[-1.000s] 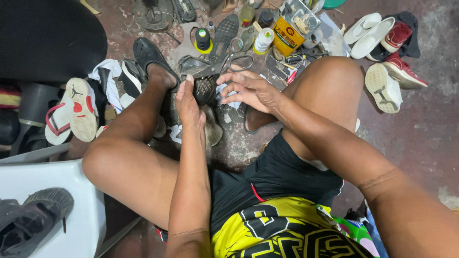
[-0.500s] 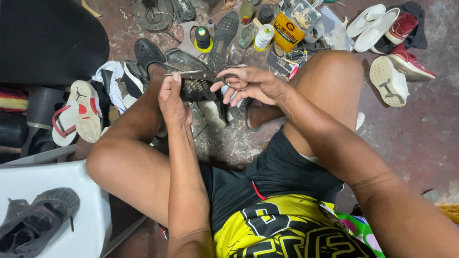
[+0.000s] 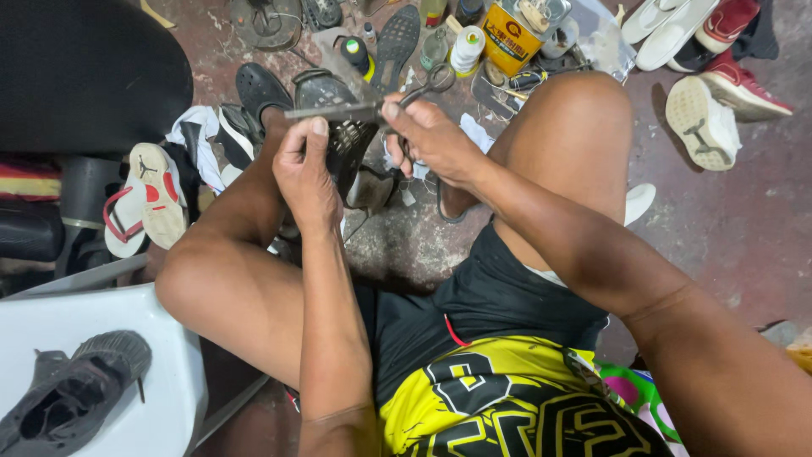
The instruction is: The person trims and cleans a shoe sole using a knife and scissors, while occasionally wiping the components with a cloth and liquid from a bottle.
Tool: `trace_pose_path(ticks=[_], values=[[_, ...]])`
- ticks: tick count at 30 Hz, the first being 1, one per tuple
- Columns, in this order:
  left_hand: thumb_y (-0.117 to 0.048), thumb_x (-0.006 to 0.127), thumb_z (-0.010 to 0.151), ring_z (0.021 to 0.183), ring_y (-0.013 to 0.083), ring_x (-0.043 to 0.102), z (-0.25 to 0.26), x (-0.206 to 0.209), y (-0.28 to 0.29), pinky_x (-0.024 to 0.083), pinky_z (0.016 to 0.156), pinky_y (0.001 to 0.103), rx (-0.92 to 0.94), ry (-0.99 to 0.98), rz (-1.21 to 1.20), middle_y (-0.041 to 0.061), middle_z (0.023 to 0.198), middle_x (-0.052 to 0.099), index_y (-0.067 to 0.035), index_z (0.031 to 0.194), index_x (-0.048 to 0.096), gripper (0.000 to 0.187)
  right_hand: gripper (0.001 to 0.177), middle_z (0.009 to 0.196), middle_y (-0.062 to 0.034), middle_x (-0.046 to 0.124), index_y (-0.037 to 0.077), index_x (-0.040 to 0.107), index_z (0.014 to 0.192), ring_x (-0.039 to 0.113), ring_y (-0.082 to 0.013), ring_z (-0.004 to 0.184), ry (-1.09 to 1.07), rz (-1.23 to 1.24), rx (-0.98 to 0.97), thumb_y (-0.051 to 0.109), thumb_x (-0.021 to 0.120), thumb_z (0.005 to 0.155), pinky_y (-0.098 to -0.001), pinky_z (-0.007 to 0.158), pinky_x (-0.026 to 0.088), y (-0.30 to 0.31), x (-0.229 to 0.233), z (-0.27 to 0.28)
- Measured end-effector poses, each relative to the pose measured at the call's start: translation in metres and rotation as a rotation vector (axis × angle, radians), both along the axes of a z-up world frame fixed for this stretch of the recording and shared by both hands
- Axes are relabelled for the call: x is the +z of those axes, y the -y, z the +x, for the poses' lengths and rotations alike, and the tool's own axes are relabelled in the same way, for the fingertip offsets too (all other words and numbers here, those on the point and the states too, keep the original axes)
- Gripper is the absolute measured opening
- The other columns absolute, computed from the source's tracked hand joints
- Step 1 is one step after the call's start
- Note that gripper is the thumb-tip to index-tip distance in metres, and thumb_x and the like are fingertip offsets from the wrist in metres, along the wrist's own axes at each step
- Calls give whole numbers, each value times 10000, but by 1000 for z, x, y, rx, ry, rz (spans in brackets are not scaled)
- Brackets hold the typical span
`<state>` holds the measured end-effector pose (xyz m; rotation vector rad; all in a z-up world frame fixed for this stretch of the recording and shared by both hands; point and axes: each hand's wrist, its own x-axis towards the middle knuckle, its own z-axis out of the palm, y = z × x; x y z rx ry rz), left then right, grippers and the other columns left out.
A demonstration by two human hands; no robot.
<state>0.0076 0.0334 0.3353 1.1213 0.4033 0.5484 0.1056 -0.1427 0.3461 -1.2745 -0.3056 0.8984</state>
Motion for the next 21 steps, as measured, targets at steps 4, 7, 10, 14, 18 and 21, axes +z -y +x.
trace_pose_path(ticks=[4,7,10,14,18,21], values=[[-154,726,1003,1020,108,627,-5,39,9,494,970,254,-6,25,172,36,1081,705,29,1146,732,232,394,849,-47,626,82,519,1247,593,-128,642,-47,327,-186,442,556,1090,-279,601,503,6,25,12],[-56,724,1007,1065,125,618,-15,71,14,475,999,255,-24,33,335,55,1104,680,52,1183,720,206,465,916,-46,636,90,541,1256,589,-130,674,-123,477,-288,499,590,1039,-307,644,515,30,46,20],[30,710,1011,1023,129,616,-25,112,18,478,952,241,-36,57,469,73,1109,669,60,1190,715,182,520,937,-38,625,63,560,1171,583,-128,684,-166,533,-398,566,596,1047,-308,648,503,58,60,26],[81,705,1030,902,124,605,-47,178,29,466,806,218,-64,66,586,89,1037,653,58,1183,720,155,472,892,-47,612,55,584,1114,569,-135,686,-108,570,-541,526,600,1096,-304,658,487,100,81,33],[65,687,1026,993,127,635,-63,237,45,493,911,217,-132,189,651,97,1127,679,41,1163,688,140,309,852,-83,596,63,578,1095,560,-162,639,-12,563,-653,371,596,1100,-324,607,480,149,110,26],[34,720,1007,1012,128,649,-59,254,49,502,932,212,-229,157,710,91,1128,692,41,1241,682,237,312,848,-113,587,44,558,1043,548,-166,621,206,495,-659,336,557,1152,-334,585,471,183,125,15]])
